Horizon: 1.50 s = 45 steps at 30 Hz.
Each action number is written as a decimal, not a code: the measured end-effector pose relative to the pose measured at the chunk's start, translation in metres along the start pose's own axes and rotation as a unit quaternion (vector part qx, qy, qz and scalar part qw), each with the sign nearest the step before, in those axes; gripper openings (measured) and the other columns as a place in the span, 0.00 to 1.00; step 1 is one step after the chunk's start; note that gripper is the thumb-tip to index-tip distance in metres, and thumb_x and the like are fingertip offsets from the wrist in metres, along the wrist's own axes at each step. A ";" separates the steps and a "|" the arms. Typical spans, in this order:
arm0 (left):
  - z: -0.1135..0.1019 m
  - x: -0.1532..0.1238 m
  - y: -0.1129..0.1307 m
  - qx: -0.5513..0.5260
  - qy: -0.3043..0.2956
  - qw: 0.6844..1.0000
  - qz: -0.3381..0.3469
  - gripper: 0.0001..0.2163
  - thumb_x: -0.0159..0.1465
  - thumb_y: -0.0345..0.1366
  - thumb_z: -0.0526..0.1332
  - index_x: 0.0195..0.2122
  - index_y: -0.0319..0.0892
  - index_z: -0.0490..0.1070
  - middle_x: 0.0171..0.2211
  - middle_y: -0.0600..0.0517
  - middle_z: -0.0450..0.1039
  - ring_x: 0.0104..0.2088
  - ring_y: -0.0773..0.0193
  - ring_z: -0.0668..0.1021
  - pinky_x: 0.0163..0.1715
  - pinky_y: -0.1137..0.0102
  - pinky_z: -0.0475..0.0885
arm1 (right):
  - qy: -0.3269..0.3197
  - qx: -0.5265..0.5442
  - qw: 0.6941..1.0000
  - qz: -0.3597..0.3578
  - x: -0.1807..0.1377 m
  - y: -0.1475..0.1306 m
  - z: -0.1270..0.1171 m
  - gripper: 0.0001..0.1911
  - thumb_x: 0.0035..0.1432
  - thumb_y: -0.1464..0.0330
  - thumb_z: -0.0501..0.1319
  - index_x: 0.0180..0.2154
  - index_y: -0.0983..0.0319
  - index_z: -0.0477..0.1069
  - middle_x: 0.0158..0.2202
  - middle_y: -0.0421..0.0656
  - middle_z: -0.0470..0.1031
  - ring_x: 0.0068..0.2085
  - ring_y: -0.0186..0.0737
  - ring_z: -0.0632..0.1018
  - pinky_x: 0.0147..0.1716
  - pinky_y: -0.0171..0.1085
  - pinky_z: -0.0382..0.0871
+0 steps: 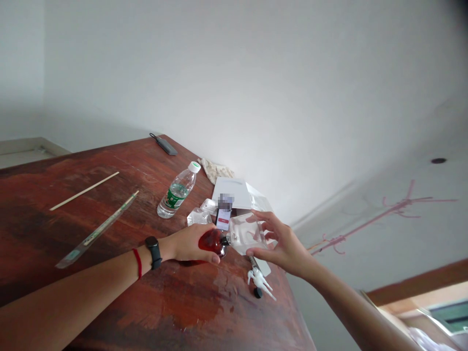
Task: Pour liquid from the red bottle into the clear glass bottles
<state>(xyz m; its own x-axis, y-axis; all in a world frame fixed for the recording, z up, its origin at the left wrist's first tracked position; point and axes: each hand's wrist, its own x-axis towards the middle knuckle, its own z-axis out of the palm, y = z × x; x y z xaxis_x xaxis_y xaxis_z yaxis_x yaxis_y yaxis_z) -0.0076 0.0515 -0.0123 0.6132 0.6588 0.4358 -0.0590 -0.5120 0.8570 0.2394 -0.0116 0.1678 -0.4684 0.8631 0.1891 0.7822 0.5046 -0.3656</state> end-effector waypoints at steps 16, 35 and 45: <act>0.002 0.001 -0.002 0.000 0.002 1.000 0.001 0.27 0.56 0.53 0.78 0.50 0.44 0.76 0.46 0.48 0.84 0.44 0.49 0.84 0.44 0.63 0.74 | -0.008 -0.029 0.999 -0.017 0.002 0.000 -0.003 0.39 0.54 0.57 0.78 0.64 0.51 0.68 0.57 0.50 0.82 0.43 0.47 0.84 0.38 0.44 0.83; -0.001 0.000 0.004 0.007 0.004 1.000 0.000 0.28 0.55 0.53 0.79 0.51 0.45 0.76 0.47 0.49 0.83 0.46 0.48 0.84 0.46 0.63 0.73 | -0.039 -0.043 0.998 -0.003 0.007 -0.007 -0.008 0.39 0.55 0.54 0.77 0.64 0.51 0.68 0.59 0.49 0.82 0.46 0.49 0.84 0.40 0.45 0.83; -0.001 0.000 0.004 0.004 0.002 1.000 0.000 0.27 0.56 0.52 0.78 0.51 0.44 0.76 0.46 0.49 0.84 0.45 0.50 0.84 0.45 0.64 0.73 | -0.057 -0.047 0.997 0.000 0.010 -0.009 -0.010 0.40 0.56 0.56 0.76 0.66 0.51 0.65 0.59 0.49 0.82 0.48 0.50 0.84 0.42 0.46 0.82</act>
<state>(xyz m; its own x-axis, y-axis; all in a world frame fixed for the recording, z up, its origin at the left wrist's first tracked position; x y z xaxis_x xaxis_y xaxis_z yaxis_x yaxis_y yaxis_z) -0.0085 0.0497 -0.0090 0.6102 0.6613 0.4363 -0.0529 -0.5155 0.8552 0.2317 -0.0073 0.1819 -0.5069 0.8580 0.0826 0.8152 0.5083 -0.2774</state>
